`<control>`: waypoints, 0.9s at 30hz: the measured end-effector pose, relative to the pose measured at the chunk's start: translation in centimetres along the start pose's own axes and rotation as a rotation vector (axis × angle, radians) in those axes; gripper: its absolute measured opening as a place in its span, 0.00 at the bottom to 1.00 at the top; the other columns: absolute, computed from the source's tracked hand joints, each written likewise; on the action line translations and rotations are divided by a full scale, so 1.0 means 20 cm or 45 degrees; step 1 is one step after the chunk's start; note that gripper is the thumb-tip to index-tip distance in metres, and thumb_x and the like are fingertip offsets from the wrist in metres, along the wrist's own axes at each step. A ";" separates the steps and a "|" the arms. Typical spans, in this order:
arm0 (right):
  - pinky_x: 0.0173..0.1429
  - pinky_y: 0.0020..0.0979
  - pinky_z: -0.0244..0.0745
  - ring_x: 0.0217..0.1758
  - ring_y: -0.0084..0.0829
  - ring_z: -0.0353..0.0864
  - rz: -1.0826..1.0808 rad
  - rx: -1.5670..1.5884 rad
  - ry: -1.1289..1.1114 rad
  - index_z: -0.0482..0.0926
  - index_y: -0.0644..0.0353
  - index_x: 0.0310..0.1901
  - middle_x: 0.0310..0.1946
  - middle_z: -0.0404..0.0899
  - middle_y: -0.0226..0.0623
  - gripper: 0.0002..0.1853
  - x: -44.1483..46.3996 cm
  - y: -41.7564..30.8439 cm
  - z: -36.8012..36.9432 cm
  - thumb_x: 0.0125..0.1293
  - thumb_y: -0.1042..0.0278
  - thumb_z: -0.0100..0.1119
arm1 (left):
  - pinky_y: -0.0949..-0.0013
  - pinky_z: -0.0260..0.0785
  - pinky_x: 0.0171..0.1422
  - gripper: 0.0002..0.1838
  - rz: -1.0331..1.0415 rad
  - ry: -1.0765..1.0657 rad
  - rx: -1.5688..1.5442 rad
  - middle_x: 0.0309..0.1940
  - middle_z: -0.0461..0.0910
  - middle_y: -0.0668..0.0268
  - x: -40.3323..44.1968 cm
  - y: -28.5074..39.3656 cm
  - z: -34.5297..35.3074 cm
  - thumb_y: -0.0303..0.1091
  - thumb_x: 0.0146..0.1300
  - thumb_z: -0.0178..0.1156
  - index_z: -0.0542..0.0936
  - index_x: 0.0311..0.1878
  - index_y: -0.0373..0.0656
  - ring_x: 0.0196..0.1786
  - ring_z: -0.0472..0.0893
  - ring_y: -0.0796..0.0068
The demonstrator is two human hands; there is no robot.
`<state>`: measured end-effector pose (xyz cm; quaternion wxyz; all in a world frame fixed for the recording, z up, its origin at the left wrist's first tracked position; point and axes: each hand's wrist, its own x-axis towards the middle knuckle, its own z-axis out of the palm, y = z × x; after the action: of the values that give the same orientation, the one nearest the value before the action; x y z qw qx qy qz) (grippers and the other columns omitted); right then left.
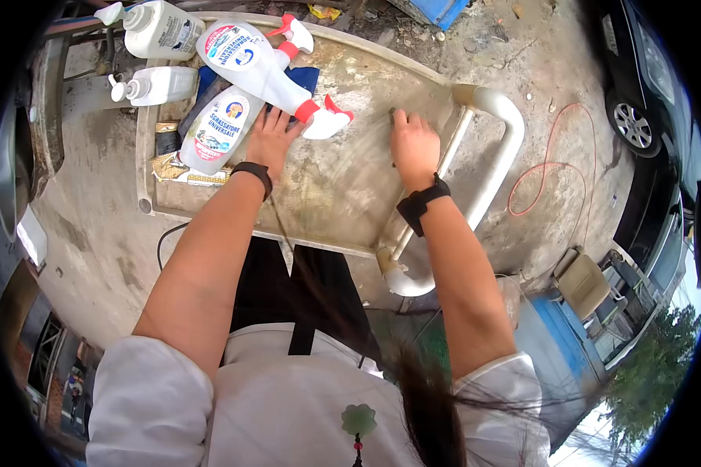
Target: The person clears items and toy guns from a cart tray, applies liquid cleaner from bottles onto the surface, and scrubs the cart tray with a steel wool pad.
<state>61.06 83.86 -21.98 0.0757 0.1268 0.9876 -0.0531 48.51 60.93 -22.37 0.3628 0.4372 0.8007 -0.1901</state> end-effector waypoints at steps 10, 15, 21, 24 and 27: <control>0.34 0.38 0.78 0.35 0.37 0.83 0.061 -0.011 0.022 0.77 0.52 0.44 0.30 0.78 0.35 0.08 0.18 0.06 0.14 0.62 0.69 0.58 | 0.48 0.29 0.84 0.70 -0.017 0.003 -0.047 0.78 0.49 0.59 0.00 0.00 0.03 0.43 0.27 0.84 0.54 0.79 0.63 0.82 0.41 0.54; 0.35 0.44 0.78 0.36 0.43 0.83 -0.025 0.269 0.401 0.77 0.52 0.42 0.31 0.78 0.39 0.08 0.41 -0.06 0.07 0.62 0.65 0.62 | 0.48 0.29 0.84 0.70 -0.022 0.021 0.051 0.78 0.49 0.58 0.02 0.01 0.05 0.47 0.28 0.84 0.53 0.80 0.60 0.82 0.41 0.52; 0.36 0.42 0.79 0.37 0.42 0.83 -0.025 0.155 0.295 0.79 0.51 0.39 0.32 0.78 0.39 0.06 0.46 -0.07 0.23 0.59 0.67 0.61 | 0.50 0.32 0.84 0.70 0.018 0.056 0.010 0.77 0.52 0.57 0.03 -0.01 0.06 0.47 0.27 0.84 0.57 0.79 0.53 0.81 0.44 0.52; 0.37 0.40 0.79 0.38 0.40 0.84 0.111 -0.073 0.205 0.78 0.53 0.39 0.32 0.78 0.38 0.06 0.41 0.15 0.14 0.59 0.69 0.59 | 0.50 0.32 0.84 0.69 0.023 0.090 -0.054 0.77 0.52 0.57 0.01 -0.01 0.05 0.43 0.25 0.85 0.57 0.78 0.55 0.81 0.44 0.53; 0.39 0.38 0.79 0.38 0.39 0.83 -0.174 -0.092 0.070 0.78 0.55 0.38 0.32 0.78 0.37 0.06 0.24 0.18 0.01 0.59 0.69 0.57 | 0.50 0.32 0.84 0.69 0.025 0.118 -0.035 0.77 0.52 0.58 0.03 -0.01 0.09 0.43 0.26 0.85 0.57 0.78 0.58 0.81 0.44 0.53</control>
<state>57.40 88.42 -23.32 0.0491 0.0576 0.9969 -0.0190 48.79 59.99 -23.88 0.3333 0.4484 0.8148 -0.1549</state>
